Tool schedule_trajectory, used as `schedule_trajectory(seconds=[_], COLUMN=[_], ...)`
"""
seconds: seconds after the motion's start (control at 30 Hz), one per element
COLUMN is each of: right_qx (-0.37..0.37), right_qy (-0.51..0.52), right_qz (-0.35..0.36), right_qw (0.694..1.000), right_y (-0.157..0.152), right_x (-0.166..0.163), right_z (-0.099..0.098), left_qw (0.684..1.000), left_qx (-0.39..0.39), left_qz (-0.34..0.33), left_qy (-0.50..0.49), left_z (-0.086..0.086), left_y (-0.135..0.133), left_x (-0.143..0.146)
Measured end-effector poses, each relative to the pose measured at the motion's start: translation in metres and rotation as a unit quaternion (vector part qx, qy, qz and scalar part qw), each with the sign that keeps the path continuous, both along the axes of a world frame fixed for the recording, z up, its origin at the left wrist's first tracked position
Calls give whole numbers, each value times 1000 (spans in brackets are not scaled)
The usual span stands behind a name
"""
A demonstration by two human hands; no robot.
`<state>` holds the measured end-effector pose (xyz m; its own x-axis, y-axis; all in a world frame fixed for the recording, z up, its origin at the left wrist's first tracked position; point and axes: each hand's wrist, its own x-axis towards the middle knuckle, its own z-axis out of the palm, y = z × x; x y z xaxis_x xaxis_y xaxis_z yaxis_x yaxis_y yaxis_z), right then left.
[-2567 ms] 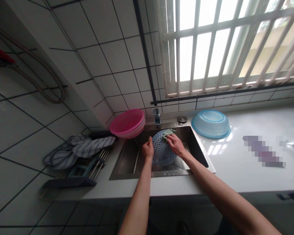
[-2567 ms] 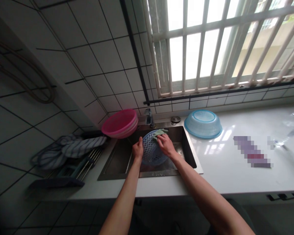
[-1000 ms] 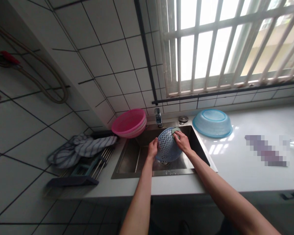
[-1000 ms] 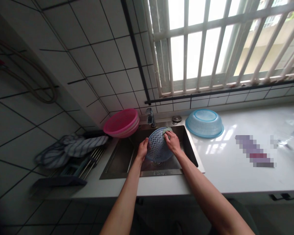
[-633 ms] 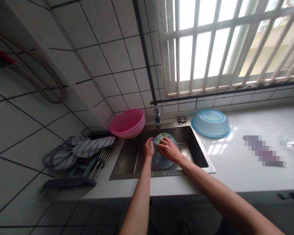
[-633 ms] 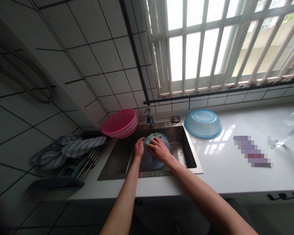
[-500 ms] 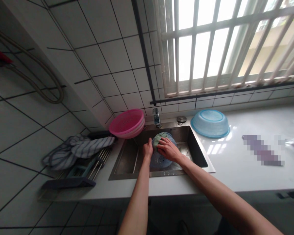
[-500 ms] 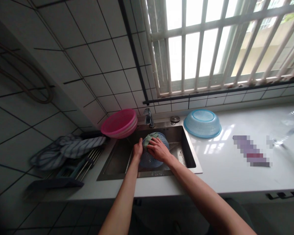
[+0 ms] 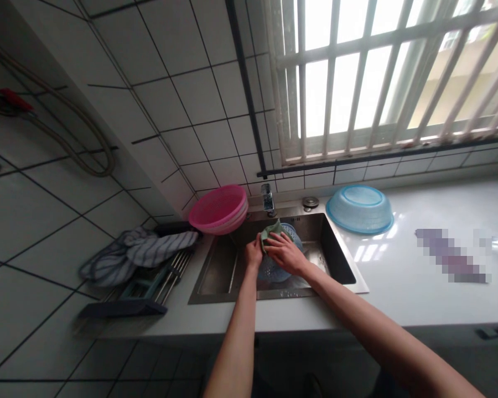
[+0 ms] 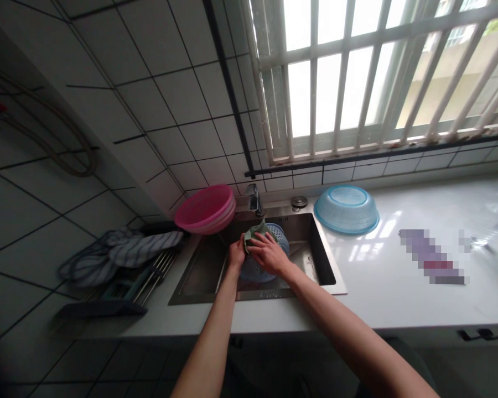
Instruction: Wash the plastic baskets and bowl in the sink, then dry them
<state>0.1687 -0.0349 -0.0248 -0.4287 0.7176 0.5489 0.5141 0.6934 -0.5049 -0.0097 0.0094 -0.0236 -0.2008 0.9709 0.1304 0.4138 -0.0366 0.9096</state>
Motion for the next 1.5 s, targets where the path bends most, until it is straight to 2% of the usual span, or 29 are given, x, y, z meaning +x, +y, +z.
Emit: schedule_trajectory(seconds=[0.07, 0.17, 0.23, 0.27, 0.33, 0.4, 0.5, 0.57, 0.7, 0.8, 0.87, 0.97, 1.07, 1.17, 1.27, 1.33, 1.43, 1.5], right_qx=[-23, -107, -148, -147, -99, -27, 29, 18, -66, -81, -34, 42, 53, 0, -105, -140, -101, -72], right_qy=[49, 160, 181, 172, 125, 53, -31, -17, 97, 103, 52, -42, -52, 47, 169, 216, 248, 257], right_qz=[-35, -160, -207, -209, -171, -91, 19, 16, -118, -163, -133, -32, 8, -71, -192, -225, -227, -235], right_qw=[998, 968, 950, 951, 972, 994, 999, 1000, 986, 978, 989, 998, 997, 996, 961, 940, 936, 935], right_y=[8, 27, 33, 32, 23, 8, -5, 0, 23, 23, 12, -6, -5, 12, 29, 34, 35, 35], right_x=[10, 33, 40, 38, 25, 8, -3, 5, 33, 33, 20, 1, 5, 29, 55, 66, 73, 75], right_z=[-6, -18, -23, -23, -19, -10, 0, -1, -15, -18, -11, 5, 11, 0, -16, -21, -19, -16], left_qw=[1000, 999, 997, 996, 995, 997, 998, 998, 997, 996, 996, 996, 992, 989, 985, 981, 977, 972], left_qx=[0, -17, -33, -38, -38, -25, -7, -5, -25, -34, -20, 16, 25, 11, -2, -3, 4, 4], left_qz=[9, 21, 22, 22, 22, 21, 14, 12, 7, 1, 7, 3, -38, -64, -77, -85, -98, -129], left_qy=[-10, -47, -73, -82, -85, -74, -61, -63, -68, -79, -81, -91, -118, -134, -155, -174, -188, -194], left_z=[0, -2, -2, -3, -2, -1, 1, 1, -1, -3, -4, -5, -4, -1, 5, 8, 12, 11], left_y=[-1, -2, -2, -2, -1, -1, 0, -1, -2, -2, 0, 2, 2, -3, -10, -15, -22, -23], left_x=[-1, -2, -2, -3, -3, -3, -2, 0, 1, -1, -2, -1, 3, 8, 11, 12, 13, 15])
